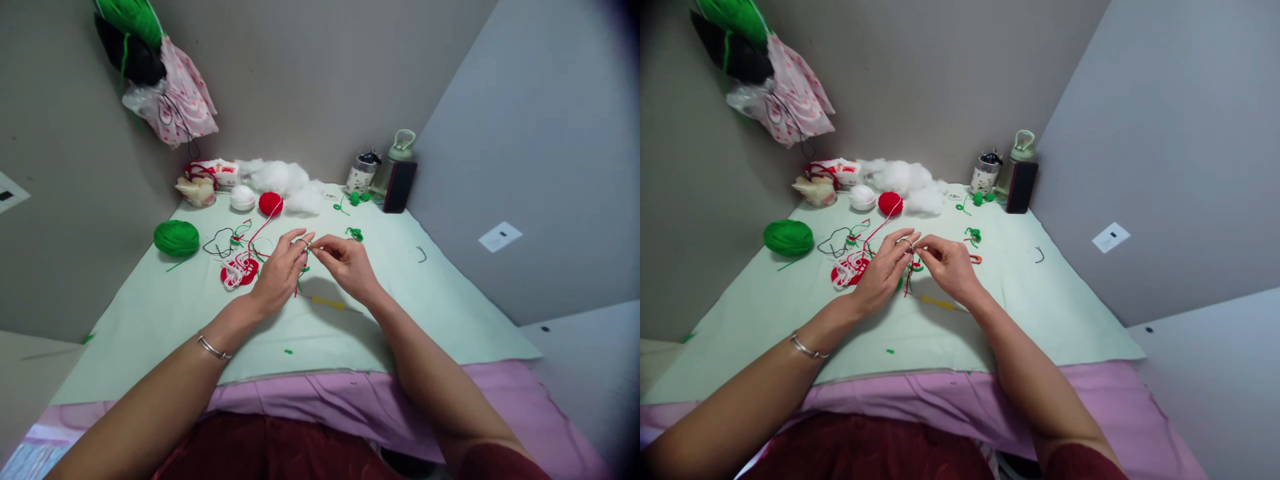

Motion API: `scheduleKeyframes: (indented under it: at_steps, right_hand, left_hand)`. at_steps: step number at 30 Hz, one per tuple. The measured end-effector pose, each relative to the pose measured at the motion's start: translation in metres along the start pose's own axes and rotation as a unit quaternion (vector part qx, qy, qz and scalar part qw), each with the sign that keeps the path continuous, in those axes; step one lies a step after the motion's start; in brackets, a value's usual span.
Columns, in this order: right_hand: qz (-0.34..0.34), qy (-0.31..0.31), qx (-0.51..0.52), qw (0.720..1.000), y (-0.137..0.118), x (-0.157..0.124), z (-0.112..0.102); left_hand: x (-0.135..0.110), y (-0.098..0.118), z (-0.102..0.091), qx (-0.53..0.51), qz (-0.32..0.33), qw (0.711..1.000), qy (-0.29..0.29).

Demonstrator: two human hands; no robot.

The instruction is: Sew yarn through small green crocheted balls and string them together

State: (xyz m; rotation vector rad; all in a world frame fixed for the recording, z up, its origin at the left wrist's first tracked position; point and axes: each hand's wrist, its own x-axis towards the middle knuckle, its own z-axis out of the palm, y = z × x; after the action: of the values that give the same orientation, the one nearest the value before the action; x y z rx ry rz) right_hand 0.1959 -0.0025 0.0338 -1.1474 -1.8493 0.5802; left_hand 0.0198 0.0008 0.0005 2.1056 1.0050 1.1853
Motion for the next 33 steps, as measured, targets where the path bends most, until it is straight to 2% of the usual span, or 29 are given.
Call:
scheduleKeyframes:
  at_steps: [12, 23, 33]
  right_hand:
    - [0.014, -0.012, 0.006, 1.000, 0.0046, 0.0024, 0.0009]
    - [0.019, 0.001, -0.006, 1.000, 0.0064, 0.0025, 0.0018]
    - [0.049, -0.006, 0.039, 0.998, 0.0053, 0.0050, 0.0019]
  left_hand:
    - [0.0015, -0.0055, -0.0002, 0.018, 0.003, 1.000, -0.009]
    - [0.0022, -0.0066, -0.0016, 0.033, 0.006, 0.999, -0.015]
    - [0.0025, -0.0065, -0.0027, 0.042, 0.002, 0.999, -0.024]
